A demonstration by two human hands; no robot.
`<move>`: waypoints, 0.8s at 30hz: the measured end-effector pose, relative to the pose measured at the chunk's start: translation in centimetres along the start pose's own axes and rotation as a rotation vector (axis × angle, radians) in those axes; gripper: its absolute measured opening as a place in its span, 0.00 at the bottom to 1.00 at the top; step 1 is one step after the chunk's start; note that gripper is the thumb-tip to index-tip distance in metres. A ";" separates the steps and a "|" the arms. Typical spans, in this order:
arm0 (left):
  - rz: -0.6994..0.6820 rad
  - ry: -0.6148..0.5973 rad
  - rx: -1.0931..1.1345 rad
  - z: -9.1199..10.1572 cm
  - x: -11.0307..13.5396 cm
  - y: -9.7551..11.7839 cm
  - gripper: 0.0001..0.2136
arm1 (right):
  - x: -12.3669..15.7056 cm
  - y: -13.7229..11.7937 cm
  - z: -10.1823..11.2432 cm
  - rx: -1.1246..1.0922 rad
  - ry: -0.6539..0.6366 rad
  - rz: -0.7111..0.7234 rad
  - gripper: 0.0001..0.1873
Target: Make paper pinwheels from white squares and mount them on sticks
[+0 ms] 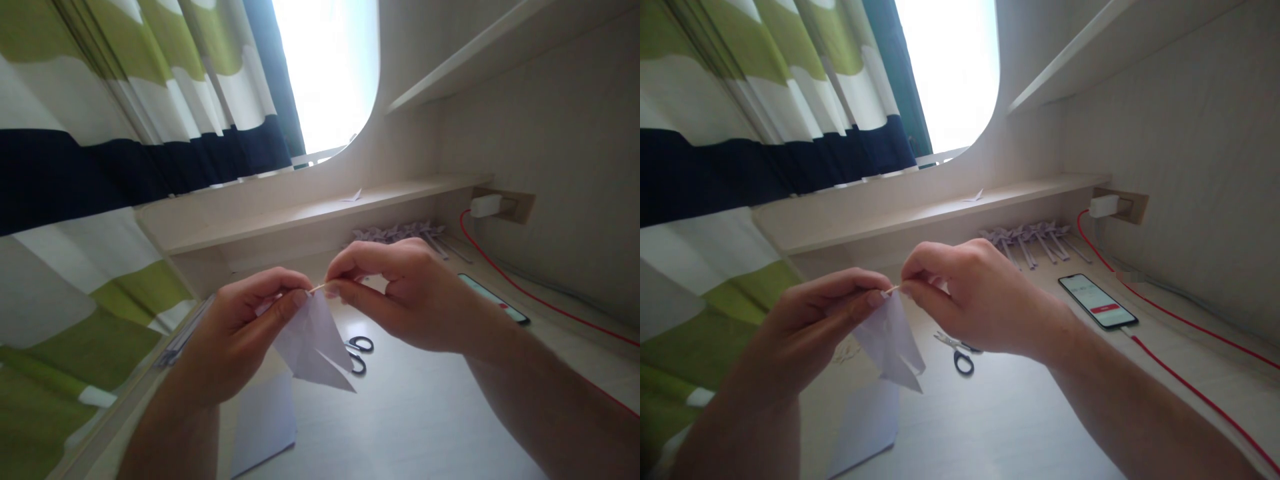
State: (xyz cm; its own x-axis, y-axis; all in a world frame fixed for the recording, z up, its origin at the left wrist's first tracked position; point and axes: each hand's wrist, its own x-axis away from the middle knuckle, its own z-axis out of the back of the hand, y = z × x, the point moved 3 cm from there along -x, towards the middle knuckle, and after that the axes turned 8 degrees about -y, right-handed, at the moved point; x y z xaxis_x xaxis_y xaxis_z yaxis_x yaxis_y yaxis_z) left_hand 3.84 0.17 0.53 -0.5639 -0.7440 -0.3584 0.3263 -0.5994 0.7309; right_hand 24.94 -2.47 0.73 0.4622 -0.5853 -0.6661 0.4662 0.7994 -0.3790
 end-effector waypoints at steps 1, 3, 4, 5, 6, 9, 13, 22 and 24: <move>0.007 0.000 0.018 0.0 0.1 0.0 0.07 | 0.0 -0.1 0.1 -0.025 -0.002 -0.001 0.05; 0.025 0.018 0.060 -0.1 0.2 0.0 0.07 | 0.1 -0.1 0.1 -0.066 -0.004 -0.002 0.05; 0.034 0.031 0.084 -0.1 0.3 0.1 0.07 | 0.1 -0.1 0.2 -0.082 -0.004 -0.001 0.04; 0.042 0.044 0.111 -0.2 0.4 0.1 0.06 | 0.1 -0.1 0.2 -0.094 -0.005 -0.001 0.04; 0.048 0.057 0.139 -0.3 0.4 0.2 0.06 | 0.1 -0.2 0.2 -0.104 -0.005 0.001 0.04; 0.051 0.069 0.191 -0.4 0.5 0.3 0.06 | 0.1 -0.1 0.2 -0.150 -0.010 -0.004 0.02; 0.048 0.052 0.223 -0.3 0.5 0.4 0.06 | 0.0 0.0 -0.1 -0.316 -0.037 -0.056 0.02; -0.078 0.173 0.234 -0.2 0.5 0.8 0.06 | -1.0 1.8 -1.9 -0.936 -0.160 -0.115 0.09; -0.144 0.226 0.193 -0.2 0.5 1.0 0.06 | -1.2 2.3 -2.3 -0.989 -0.175 -0.126 0.11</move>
State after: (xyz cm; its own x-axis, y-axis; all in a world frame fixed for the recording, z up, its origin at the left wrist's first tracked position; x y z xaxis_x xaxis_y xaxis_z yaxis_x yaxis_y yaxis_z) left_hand 4.05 -0.82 1.00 -0.4042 -0.7152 -0.5701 0.0931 -0.6523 0.7523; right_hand 23.69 0.37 -0.87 0.5940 -0.6214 -0.5110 -0.2784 0.4372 -0.8552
